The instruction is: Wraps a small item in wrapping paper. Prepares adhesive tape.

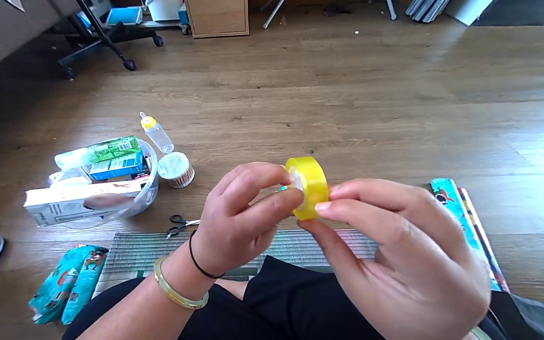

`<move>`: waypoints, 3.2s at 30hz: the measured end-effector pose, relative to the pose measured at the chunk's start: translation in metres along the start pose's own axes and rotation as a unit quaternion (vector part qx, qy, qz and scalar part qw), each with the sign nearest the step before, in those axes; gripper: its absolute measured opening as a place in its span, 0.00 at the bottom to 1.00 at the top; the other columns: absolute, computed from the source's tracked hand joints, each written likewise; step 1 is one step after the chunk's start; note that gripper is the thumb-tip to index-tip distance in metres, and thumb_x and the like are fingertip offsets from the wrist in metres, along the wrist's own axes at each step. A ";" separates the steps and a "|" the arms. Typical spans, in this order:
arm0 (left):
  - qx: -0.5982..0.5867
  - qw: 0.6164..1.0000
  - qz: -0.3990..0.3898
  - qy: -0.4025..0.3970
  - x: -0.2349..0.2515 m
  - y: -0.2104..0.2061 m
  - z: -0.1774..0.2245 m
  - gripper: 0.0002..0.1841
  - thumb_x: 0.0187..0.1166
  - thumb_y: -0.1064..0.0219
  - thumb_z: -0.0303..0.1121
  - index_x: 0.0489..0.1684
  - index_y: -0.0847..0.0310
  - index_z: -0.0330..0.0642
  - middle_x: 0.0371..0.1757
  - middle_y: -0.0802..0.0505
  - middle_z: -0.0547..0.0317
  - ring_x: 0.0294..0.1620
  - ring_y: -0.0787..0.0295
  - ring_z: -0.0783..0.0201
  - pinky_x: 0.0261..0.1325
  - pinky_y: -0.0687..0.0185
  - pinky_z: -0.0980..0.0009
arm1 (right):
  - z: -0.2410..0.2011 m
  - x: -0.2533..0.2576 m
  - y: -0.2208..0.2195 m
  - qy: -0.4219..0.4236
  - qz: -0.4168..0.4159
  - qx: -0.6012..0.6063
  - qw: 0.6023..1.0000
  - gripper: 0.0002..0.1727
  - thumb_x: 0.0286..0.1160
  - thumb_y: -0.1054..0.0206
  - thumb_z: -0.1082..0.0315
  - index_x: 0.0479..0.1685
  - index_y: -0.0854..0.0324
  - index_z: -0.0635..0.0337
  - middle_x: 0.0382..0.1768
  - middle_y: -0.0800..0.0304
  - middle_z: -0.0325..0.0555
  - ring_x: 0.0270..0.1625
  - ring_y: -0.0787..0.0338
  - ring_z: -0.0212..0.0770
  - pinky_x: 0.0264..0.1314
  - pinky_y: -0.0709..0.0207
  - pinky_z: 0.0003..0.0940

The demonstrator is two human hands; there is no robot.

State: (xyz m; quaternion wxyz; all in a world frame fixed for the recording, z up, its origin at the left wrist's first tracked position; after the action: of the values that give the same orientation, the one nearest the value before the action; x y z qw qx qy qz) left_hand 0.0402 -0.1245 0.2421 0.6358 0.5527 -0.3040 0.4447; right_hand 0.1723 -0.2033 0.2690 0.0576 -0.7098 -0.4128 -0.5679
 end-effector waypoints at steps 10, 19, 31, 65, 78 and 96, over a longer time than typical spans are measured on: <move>-0.122 0.991 0.008 0.056 0.001 -0.005 -0.006 0.04 0.84 0.34 0.30 0.49 0.18 0.43 0.60 0.16 0.58 0.64 0.16 0.72 0.66 0.15 0.78 | 0.023 0.000 0.002 -0.080 0.004 0.130 0.988 0.17 0.67 0.17 0.55 0.51 0.15 0.45 0.58 0.17 0.29 0.62 0.13 0.28 0.59 0.12 0.22; -0.236 0.970 -0.024 0.056 -0.001 -0.018 0.000 0.06 0.81 0.30 0.29 0.49 0.19 0.44 0.61 0.16 0.59 0.66 0.16 0.69 0.68 0.13 0.72 | 0.051 -0.004 -0.015 -0.185 -0.067 0.358 0.913 0.16 0.84 0.32 0.60 0.65 0.11 0.53 0.53 0.08 0.34 0.52 0.08 0.28 0.54 0.11 0.20; -0.357 0.919 -0.022 0.167 0.006 -0.008 -0.009 0.14 0.86 0.33 0.44 0.53 0.11 0.44 0.55 0.09 0.65 0.61 0.11 0.70 0.64 0.11 0.73 | 0.030 0.004 0.020 -0.028 0.019 0.167 0.985 0.15 0.67 0.16 0.63 0.52 0.08 0.46 0.52 0.08 0.29 0.57 0.08 0.30 0.57 0.09 0.23; -0.778 0.513 0.036 0.361 -0.024 -0.068 0.009 0.15 0.93 0.47 0.34 0.68 0.17 0.47 0.66 0.08 0.51 0.59 0.07 0.66 0.64 0.13 0.73 | 0.017 -0.001 0.016 -0.034 0.029 0.157 0.987 0.32 0.63 0.14 0.61 0.70 0.21 0.42 0.52 0.05 0.29 0.53 0.05 0.33 0.55 0.07 0.26; -0.832 0.383 0.037 0.400 -0.040 -0.086 0.028 0.13 0.92 0.45 0.31 0.65 0.17 0.44 0.54 0.06 0.53 0.56 0.07 0.65 0.65 0.14 0.71 | 0.011 -0.008 0.018 -0.039 0.043 0.108 0.992 0.39 0.65 0.15 0.61 0.79 0.29 0.38 0.53 0.05 0.25 0.45 0.05 0.28 0.41 0.09 0.18; -0.501 0.824 0.009 0.266 -0.008 -0.030 -0.007 0.17 0.93 0.45 0.43 0.63 0.14 0.47 0.60 0.08 0.64 0.63 0.12 0.72 0.66 0.15 0.73 | 0.007 0.002 0.008 0.018 -0.065 0.042 0.997 0.14 0.77 0.25 0.56 0.57 0.11 0.47 0.47 0.17 0.34 0.51 0.16 0.23 0.52 0.19 0.14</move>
State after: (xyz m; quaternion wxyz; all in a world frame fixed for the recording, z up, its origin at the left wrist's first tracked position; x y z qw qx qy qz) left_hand 0.0634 -0.1191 0.2207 0.8776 0.0161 -0.3088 0.3664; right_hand 0.1827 -0.2040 0.2713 0.0581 -0.6677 -0.4805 -0.5656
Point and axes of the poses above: each hand's wrist, its own x-axis towards the middle knuckle, its own y-axis out of the back of the hand, z = x × y, the point moved 8 cm from there along x, towards the middle knuckle
